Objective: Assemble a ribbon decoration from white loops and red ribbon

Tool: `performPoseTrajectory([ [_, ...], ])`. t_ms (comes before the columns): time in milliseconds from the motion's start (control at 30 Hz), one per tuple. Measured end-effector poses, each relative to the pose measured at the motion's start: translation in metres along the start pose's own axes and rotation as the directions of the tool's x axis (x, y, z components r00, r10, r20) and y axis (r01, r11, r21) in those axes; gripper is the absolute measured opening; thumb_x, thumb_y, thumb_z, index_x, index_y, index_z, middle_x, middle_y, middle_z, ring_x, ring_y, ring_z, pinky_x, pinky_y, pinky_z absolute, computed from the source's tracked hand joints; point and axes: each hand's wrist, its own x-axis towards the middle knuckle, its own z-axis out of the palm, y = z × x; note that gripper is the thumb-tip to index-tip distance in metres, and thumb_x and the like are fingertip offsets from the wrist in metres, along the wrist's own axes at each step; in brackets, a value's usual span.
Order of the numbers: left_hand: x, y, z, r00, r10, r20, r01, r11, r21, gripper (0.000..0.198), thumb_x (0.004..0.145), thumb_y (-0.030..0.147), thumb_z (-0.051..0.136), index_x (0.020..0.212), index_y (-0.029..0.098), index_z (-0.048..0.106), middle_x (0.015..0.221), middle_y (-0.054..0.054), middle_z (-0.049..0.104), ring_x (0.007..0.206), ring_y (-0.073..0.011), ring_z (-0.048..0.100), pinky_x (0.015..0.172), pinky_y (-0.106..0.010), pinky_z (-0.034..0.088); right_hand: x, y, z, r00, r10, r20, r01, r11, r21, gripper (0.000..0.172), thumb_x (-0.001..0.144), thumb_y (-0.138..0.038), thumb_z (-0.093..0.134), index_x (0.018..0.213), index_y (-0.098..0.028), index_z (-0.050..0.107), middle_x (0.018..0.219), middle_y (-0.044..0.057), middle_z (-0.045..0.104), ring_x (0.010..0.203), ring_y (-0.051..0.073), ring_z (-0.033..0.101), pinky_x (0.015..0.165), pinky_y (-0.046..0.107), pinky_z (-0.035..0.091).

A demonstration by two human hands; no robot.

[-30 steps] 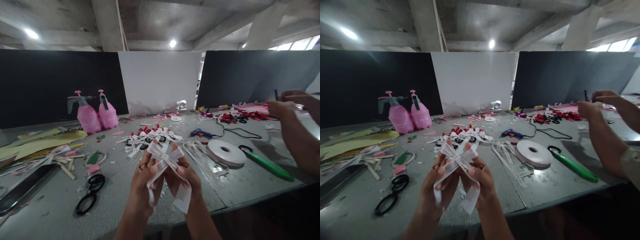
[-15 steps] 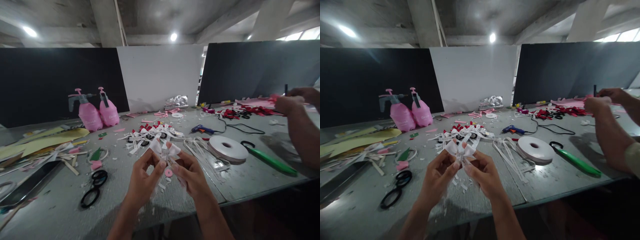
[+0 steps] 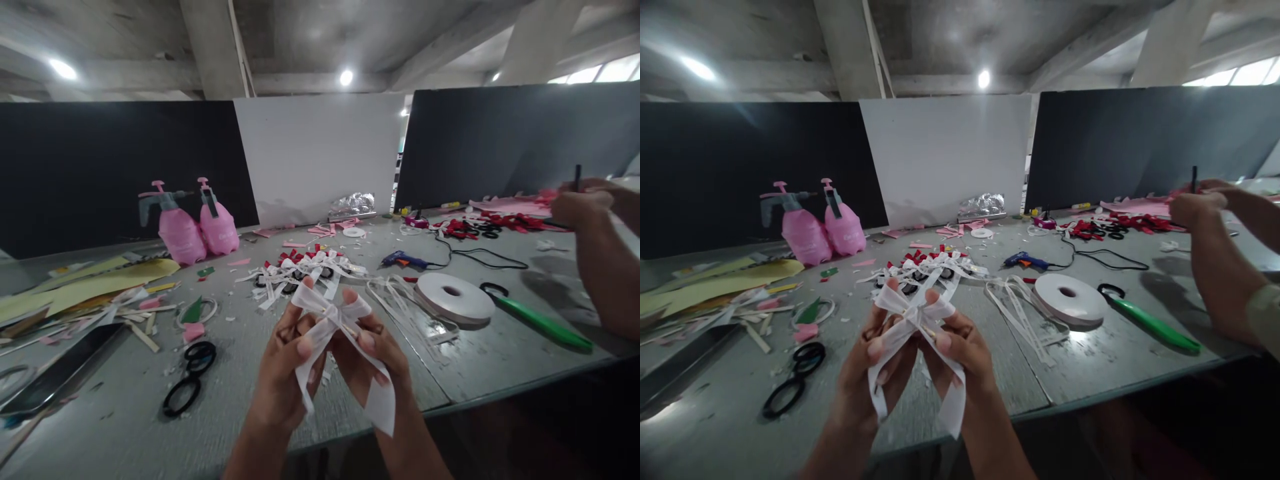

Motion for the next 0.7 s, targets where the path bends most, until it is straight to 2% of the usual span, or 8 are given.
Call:
performPoseTrajectory([
  [100,-0.001,0.002,0.004,1.000,0.004,-0.007,-0.004,1.000,-0.015,0.063,0.069,0.040,0.070,0.130,0.028,0.056,0.051,0.010,0.030,0.035,-0.0013,0.017,0.043,-0.017,0.035,0.000,-0.001,-0.002,0.998,0.050,0.027,-0.049,0.998,-0.044,0.053,0.065,-0.043,0.075,0.115,-0.025,0.071,0.038,-0.007,0.039,0.033,0.009,0.028,0.055,0.032,0.045],
  [200,0.001,0.008,0.003,0.999,-0.023,-0.038,0.023,1.000,0.005,0.057,0.071,0.036,0.068,0.126,0.025,0.059,0.051,0.010,0.030,0.037,-0.0015,0.018,0.047,-0.018,0.037,0.001,-0.002,-0.005,0.998,0.045,0.032,-0.040,0.989,-0.140,0.057,0.060,-0.048,0.078,0.112,-0.025,0.072,0.039,-0.007,0.038,0.035,0.008,0.024,0.047,0.028,0.036],
  [300,0.005,0.013,-0.002,0.996,-0.054,-0.071,0.063,0.990,0.129,0.050,0.071,0.034,0.071,0.118,0.020,0.065,0.055,0.007,0.039,0.044,-0.0036,0.032,0.050,-0.018,0.038,0.003,-0.006,-0.008,0.997,0.049,0.062,-0.032,0.968,-0.249,0.062,0.059,-0.045,0.080,0.116,-0.022,0.071,0.043,-0.007,0.037,0.039,0.007,0.021,0.043,0.023,0.027],
  [367,0.007,0.015,-0.005,0.994,-0.022,-0.103,0.050,0.961,0.272,0.047,0.072,0.037,0.072,0.115,0.017,0.067,0.061,0.004,0.044,0.052,-0.0060,0.040,0.051,-0.018,0.037,0.003,-0.011,-0.010,0.996,0.038,0.083,-0.011,0.953,-0.304,0.061,0.063,-0.042,0.079,0.120,-0.022,0.069,0.047,-0.007,0.040,0.041,0.006,0.023,0.043,0.021,0.025],
  [467,0.008,0.013,-0.007,0.991,0.053,-0.125,0.010,0.891,0.454,0.051,0.075,0.037,0.073,0.121,0.018,0.064,0.062,0.004,0.043,0.055,-0.0067,0.040,0.050,-0.017,0.033,0.005,-0.015,-0.011,0.996,0.010,0.088,0.024,0.927,-0.375,0.054,0.072,-0.039,0.075,0.123,-0.023,0.067,0.059,-0.002,0.052,0.046,0.007,0.033,0.044,0.020,0.031],
  [533,0.008,0.011,-0.006,0.992,0.062,-0.110,0.001,0.866,0.501,0.056,0.077,0.034,0.073,0.129,0.019,0.059,0.060,0.006,0.039,0.053,-0.0062,0.036,0.048,-0.017,0.030,0.007,-0.014,-0.011,0.996,-0.031,0.082,0.064,0.899,-0.434,0.047,0.076,-0.040,0.071,0.120,-0.023,0.068,0.067,0.001,0.059,0.049,0.009,0.039,0.045,0.021,0.035],
  [600,0.007,0.010,-0.004,0.996,0.041,-0.082,0.004,0.871,0.492,0.060,0.077,0.033,0.072,0.133,0.021,0.055,0.058,0.007,0.035,0.051,-0.0058,0.032,0.048,-0.017,0.029,0.009,-0.011,-0.010,0.990,-0.121,0.069,0.139,0.849,-0.510,0.039,0.080,-0.039,0.068,0.115,-0.021,0.071,0.073,0.003,0.061,0.055,0.011,0.046,0.050,0.023,0.040],
  [700,0.009,0.009,-0.002,0.997,0.019,-0.070,0.013,0.903,0.429,0.060,0.077,0.034,0.072,0.133,0.022,0.055,0.059,0.008,0.035,0.050,-0.0061,0.033,0.048,-0.018,0.031,0.012,-0.005,-0.006,0.955,-0.292,0.052,0.265,0.764,-0.588,0.034,0.081,-0.035,0.068,0.112,-0.022,0.072,0.085,0.006,0.064,0.074,0.017,0.056,0.066,0.027,0.048],
])
